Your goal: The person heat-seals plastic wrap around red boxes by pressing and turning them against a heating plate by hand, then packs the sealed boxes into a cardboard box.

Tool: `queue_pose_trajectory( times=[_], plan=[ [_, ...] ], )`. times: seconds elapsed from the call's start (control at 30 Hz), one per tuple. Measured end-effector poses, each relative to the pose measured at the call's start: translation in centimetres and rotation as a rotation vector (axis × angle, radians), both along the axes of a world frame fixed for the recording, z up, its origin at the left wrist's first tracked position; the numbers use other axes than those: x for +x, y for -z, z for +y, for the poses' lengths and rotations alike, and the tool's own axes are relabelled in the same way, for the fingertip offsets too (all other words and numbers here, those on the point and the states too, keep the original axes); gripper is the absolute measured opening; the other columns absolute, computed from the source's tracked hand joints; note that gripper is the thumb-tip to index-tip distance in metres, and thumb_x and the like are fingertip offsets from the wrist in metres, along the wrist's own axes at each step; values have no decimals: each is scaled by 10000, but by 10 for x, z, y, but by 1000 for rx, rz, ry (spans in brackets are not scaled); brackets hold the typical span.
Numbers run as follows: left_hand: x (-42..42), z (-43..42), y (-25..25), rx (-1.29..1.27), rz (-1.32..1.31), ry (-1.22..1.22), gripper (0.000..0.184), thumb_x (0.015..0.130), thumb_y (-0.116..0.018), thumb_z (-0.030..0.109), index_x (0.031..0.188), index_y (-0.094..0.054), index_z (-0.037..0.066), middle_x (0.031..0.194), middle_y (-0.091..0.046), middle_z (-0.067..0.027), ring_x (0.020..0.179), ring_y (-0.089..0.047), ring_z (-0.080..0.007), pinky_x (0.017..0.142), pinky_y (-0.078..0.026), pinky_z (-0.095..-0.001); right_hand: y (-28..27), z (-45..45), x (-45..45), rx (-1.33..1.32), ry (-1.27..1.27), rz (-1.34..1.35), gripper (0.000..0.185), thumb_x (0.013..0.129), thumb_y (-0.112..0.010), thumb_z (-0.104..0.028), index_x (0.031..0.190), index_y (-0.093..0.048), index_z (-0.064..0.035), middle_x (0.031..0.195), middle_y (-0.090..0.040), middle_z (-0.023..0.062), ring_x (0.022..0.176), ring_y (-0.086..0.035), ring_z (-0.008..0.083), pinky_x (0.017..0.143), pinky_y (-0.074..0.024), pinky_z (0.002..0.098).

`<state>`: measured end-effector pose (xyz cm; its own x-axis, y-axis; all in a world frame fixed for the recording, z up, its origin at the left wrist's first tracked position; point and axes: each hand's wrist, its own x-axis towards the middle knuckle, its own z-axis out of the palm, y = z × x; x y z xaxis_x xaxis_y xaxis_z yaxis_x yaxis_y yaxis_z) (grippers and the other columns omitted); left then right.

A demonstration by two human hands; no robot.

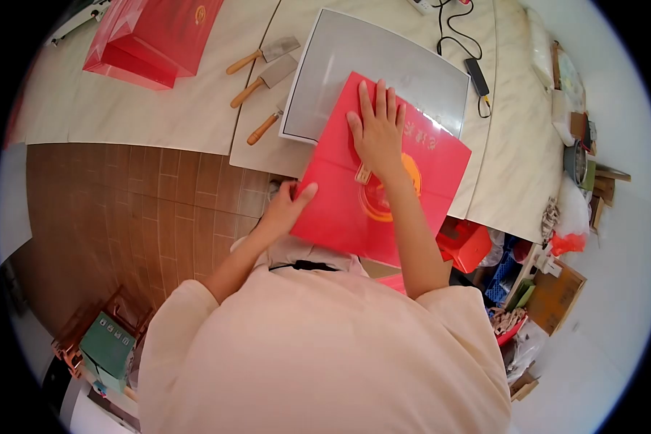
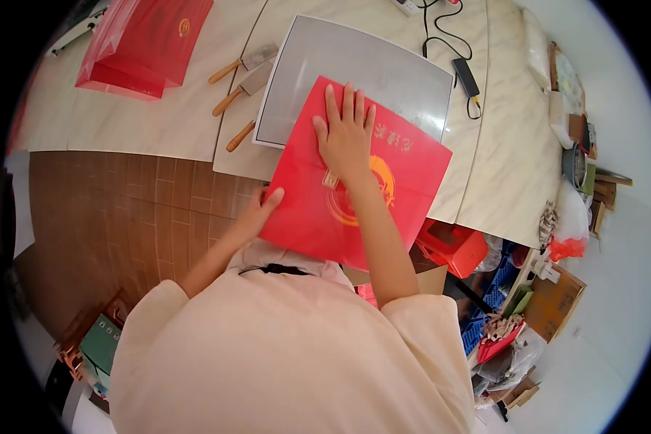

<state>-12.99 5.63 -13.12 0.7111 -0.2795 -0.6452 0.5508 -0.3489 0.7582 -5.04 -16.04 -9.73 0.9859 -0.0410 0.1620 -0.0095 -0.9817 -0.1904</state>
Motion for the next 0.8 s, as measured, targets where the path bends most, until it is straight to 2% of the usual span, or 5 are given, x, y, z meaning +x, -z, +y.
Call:
queue_pose_trajectory(
  times=[0.17, 0.27, 0.4, 0.6, 0.8],
  plan=[
    [58, -6, -46, -79, 85, 131, 897, 789, -535, 681, 1207, -430, -106, 1056, -574, -191, 930, -589, -221, 793, -481, -303, -11, -22, 39, 18, -11, -5, 592, 946, -409, -412, 1442, -289, -112, 1475, -265, 200, 1366, -230, 380, 1109, -169, 503],
    [71, -11, -83, -198, 177, 237, 876, 792, -540, 665, 1226, -412, -85, 1073, -552, -164, 898, -581, -202, 750, -494, -309, -73, -34, 8, 612, -15, 130, 651, 918, -509, -363, 1433, -272, -42, 1480, -267, 187, 1385, -202, 355, 1120, -184, 454],
    [96, -15, -123, -337, 320, 448, 853, 782, -514, 693, 1313, -417, 32, 1170, -517, -120, 1014, -561, -229, 807, -488, -358, -181, -15, -111, 348, -74, 179, 777, 791, -680, -275, 1433, -293, -72, 1467, -287, 194, 1375, -234, 364, 1111, -206, 483],
    [128, -42, -167, -465, 443, 400, 753, 790, -514, 686, 1252, -471, 93, 1137, -540, -90, 975, -585, -196, 778, -509, -314, -143, -17, -129, -445, -4, -244, 888, 567, -827, -187, 1341, -412, -55, 1223, -498, 153, 1118, -476, 350, 941, -359, 466],
    [175, -21, -179, -815, 219, 89, 660, 928, -361, 577, 1297, -421, 33, 1209, -527, -105, 995, -586, -164, 863, -486, -334, -216, -20, -72, -50, 170, -384, 807, 588, -841, -235, 1265, -459, -16, 1111, -533, 155, 1001, -522, 321, 877, -410, 393]
  ],
)
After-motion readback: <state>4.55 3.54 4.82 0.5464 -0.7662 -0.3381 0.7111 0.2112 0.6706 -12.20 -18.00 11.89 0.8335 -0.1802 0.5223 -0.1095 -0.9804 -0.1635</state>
